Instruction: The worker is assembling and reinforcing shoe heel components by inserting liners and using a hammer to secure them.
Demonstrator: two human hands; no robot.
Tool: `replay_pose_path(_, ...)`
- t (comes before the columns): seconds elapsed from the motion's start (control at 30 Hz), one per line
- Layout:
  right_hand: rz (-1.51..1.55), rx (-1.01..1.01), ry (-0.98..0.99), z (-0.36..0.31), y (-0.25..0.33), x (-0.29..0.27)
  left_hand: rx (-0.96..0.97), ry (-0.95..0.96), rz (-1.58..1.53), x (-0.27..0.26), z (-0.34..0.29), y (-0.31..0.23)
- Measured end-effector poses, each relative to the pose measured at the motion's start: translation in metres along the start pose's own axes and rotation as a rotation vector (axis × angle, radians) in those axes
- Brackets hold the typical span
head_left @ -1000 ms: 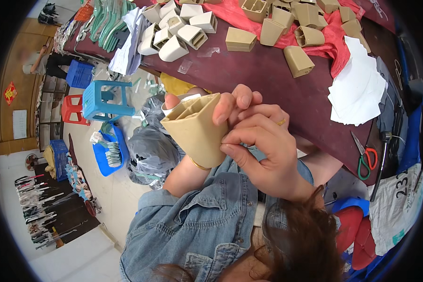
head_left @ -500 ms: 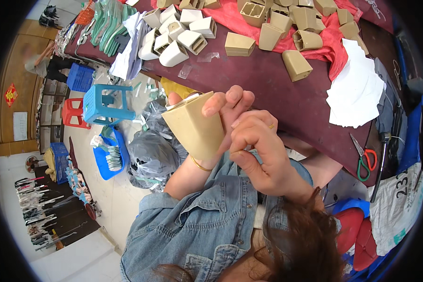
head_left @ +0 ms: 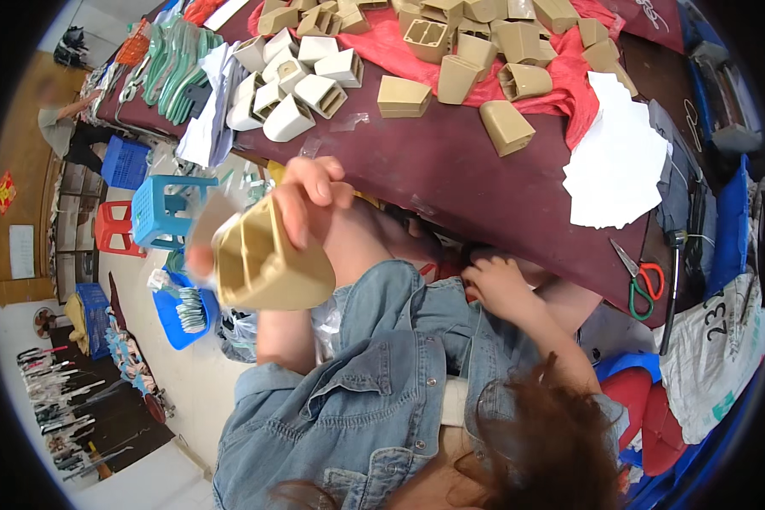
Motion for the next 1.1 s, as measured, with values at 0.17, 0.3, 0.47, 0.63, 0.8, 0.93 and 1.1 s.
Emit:
replay_pose_path(0.17,-0.098,-0.020,0.176,0.001,0.028,0.016,-0.178,0.187,1.073,0.025,0.027,-0.032)
replay_pose_path(0.3,0.229,-0.246,0.361,0.003,0.005,0.038,-0.420,0.452,1.366,0.026,0.060,-0.046)
replay_pose_path(0.47,0.236,0.158,0.027,0.001,-0.035,-0.008,-0.515,0.403,1.583,0.036,0.067,-0.044)
replay_pose_path(0.63,0.753,-0.397,-0.252,0.034,0.076,-0.079,-0.591,0.391,1.405,0.026,0.059,-0.020)
replay_pose_path(0.8,-0.161,-0.271,-0.303,0.036,0.086,-0.100,-0.634,0.181,1.154,0.001,0.028,-0.018)
replay_pose_path(0.93,-0.030,-0.302,-0.257,0.031,0.072,-0.104,-0.697,-0.157,0.731,-0.003,0.005,-0.014)
replay_pose_path(1.1,0.735,-0.166,-0.238,0.024,0.071,-0.091,-0.552,-0.369,0.440,-0.012,-0.022,0.002)
Point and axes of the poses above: each hand's wrist, its own z-axis towards the middle knuckle, its own x-axis out of the palm, y = z × x, the point moved 1 cm from there along z, towards the middle knuckle, and after that the axes turned 14 degrees about y, right-handed, at the moved point
